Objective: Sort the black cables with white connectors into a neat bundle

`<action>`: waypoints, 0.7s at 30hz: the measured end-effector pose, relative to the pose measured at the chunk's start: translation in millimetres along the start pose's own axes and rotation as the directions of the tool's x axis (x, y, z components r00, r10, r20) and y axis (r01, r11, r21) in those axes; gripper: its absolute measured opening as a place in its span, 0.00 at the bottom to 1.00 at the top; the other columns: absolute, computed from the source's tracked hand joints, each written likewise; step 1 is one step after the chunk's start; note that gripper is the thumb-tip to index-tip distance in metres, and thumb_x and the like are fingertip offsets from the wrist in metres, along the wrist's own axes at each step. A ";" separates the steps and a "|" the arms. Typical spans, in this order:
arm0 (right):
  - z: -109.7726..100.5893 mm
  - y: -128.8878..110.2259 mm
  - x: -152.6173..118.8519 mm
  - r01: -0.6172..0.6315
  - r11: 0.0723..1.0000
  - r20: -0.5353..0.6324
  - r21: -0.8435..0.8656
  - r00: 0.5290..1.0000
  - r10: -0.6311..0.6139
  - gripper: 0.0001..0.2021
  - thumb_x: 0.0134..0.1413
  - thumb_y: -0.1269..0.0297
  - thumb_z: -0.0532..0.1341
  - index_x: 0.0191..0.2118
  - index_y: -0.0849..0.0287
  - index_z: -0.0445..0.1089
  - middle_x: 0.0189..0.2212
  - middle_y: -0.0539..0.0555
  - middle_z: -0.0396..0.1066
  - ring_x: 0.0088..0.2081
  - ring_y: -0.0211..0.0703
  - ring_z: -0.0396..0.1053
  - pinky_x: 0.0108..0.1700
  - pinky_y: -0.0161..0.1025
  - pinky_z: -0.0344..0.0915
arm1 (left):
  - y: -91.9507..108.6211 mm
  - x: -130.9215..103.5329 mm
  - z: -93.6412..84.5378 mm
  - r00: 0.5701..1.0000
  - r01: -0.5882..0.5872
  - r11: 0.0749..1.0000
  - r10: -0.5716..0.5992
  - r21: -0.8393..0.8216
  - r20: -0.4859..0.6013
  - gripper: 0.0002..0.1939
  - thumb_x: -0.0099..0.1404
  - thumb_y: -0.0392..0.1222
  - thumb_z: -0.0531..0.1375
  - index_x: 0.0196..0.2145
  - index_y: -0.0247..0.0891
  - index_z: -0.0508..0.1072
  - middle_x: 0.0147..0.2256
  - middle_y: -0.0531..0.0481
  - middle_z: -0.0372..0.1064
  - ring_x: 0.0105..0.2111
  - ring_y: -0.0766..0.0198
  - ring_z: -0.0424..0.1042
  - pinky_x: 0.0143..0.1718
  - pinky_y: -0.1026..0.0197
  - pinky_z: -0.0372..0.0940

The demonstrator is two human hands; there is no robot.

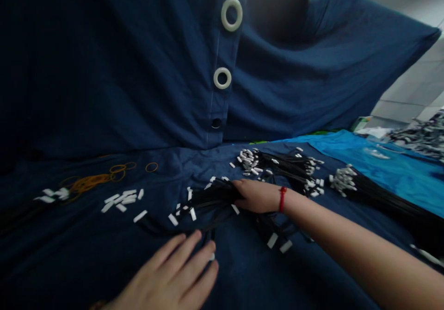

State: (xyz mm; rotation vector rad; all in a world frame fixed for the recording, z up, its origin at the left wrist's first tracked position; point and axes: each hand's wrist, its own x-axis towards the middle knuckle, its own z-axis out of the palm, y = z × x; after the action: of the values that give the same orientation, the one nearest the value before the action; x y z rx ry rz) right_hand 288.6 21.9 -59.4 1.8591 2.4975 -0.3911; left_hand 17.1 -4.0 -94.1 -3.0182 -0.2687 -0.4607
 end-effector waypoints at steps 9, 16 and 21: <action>26.1 -4.5 -10.6 0.021 0.992 -0.099 -0.124 0.995 -0.033 0.32 0.48 0.65 0.61 0.58 0.68 0.52 0.51 0.65 0.60 0.50 0.49 0.62 0.50 0.40 0.60 | -47.4 12.7 4.5 0.866 0.457 0.881 -0.472 0.119 0.164 0.29 0.59 0.45 0.58 0.55 0.26 0.59 0.44 0.35 0.65 0.42 0.49 0.68 0.41 0.50 0.65; -20.6 15.6 1.4 -0.089 0.941 -0.226 -0.325 0.974 0.014 0.14 0.54 0.77 0.48 0.45 0.68 0.62 0.37 0.62 0.67 0.37 0.46 0.67 0.40 0.38 0.61 | -29.3 7.5 -56.4 0.720 0.506 0.807 -0.589 0.303 0.366 0.20 0.58 0.21 0.44 0.36 0.32 0.71 0.28 0.43 0.71 0.28 0.53 0.73 0.29 0.52 0.67; -74.0 33.4 11.4 -0.287 0.868 -0.384 -0.405 0.915 0.123 0.13 0.58 0.73 0.46 0.46 0.70 0.61 0.39 0.69 0.64 0.40 0.57 0.65 0.43 0.51 0.58 | -2.8 2.6 -66.3 0.835 0.349 0.910 -0.411 0.224 0.366 0.15 0.59 0.30 0.52 0.42 0.39 0.71 0.37 0.45 0.72 0.36 0.51 0.71 0.37 0.47 0.66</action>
State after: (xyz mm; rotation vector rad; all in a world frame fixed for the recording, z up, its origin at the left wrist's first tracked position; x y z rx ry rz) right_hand 327.5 56.4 4.0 2.0879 2.2485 0.5329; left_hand -0.2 -7.6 -30.1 -2.8745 -0.9029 0.1793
